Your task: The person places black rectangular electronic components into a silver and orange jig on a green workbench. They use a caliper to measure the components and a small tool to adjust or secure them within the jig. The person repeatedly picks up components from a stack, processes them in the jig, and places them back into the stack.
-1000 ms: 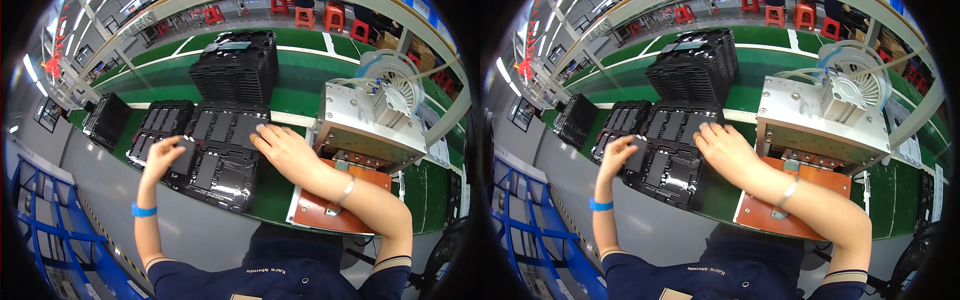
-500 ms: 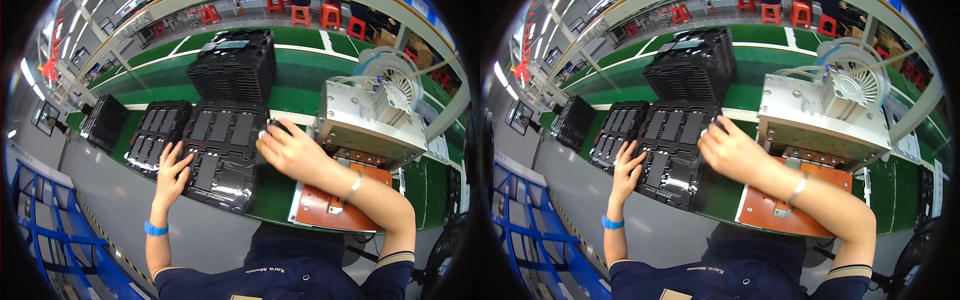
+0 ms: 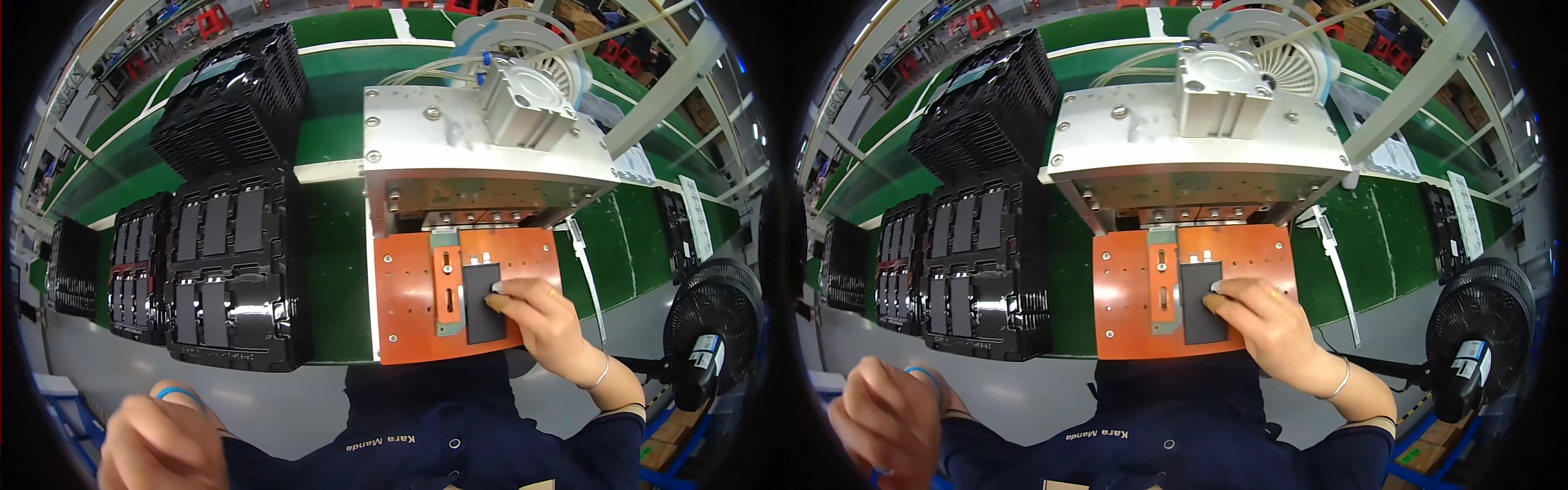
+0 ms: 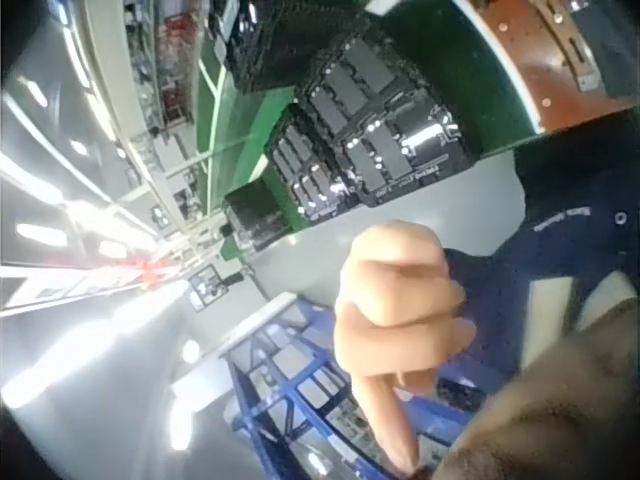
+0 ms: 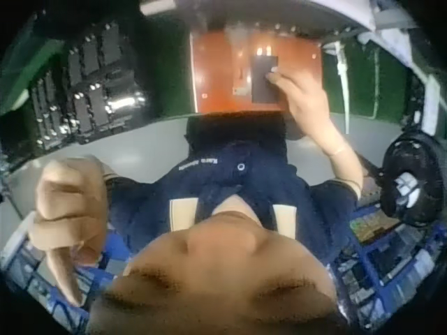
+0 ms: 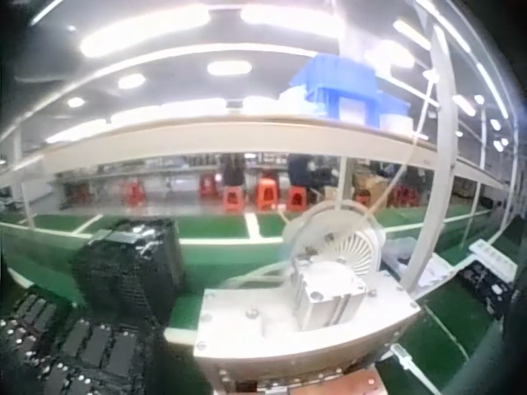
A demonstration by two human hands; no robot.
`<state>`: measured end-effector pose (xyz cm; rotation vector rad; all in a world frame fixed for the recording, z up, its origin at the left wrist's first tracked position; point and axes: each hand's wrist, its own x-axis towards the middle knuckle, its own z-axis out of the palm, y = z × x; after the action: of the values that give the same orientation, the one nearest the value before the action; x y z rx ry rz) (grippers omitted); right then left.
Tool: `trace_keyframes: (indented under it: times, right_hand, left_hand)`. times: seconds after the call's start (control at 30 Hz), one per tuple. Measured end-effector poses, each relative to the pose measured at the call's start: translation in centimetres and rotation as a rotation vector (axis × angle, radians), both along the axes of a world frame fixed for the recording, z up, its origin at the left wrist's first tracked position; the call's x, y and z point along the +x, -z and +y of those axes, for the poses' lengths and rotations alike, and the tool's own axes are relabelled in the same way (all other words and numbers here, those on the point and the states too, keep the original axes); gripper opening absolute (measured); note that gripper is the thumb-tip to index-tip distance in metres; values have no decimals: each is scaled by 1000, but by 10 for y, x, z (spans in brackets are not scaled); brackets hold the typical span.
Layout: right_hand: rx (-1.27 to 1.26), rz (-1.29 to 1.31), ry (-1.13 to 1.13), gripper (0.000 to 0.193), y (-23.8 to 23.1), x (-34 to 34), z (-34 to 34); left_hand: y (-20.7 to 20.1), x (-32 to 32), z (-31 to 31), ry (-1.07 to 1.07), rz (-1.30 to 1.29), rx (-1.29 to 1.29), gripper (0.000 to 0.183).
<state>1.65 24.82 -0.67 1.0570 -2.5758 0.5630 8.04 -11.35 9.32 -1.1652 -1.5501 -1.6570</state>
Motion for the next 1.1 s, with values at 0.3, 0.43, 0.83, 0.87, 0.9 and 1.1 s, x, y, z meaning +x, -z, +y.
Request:
trace_keyframes:
  times: [0.3, 0.43, 0.83, 0.87, 0.9, 1.1]
  right_hand:
    - [-86, 3, 15, 22, 4, -32, -22]
    - [-1, 46, 24, 26, 5, -32, -23]
    - [44, -17, 56, 33, 4, -29, -21]
    - [47, -16, 51, 33, 4, -29, -20]
    - [50, -16, 46, 32, 3, -30, -20]
    - [-68, -16, 145, 33, 1, -24, -22]
  left_hand:
    - [9, 2, -4, 276, 143, 122, 16]
    - [11, -5, 1, 296, 125, 123, 13]
    - [16, -18, 3, 340, 106, 136, 5]
    - [15, -18, 3, 341, 105, 134, 5]
    - [15, -17, 4, 339, 101, 130, 4]
    - [15, -20, 8, 344, 78, 117, 2]
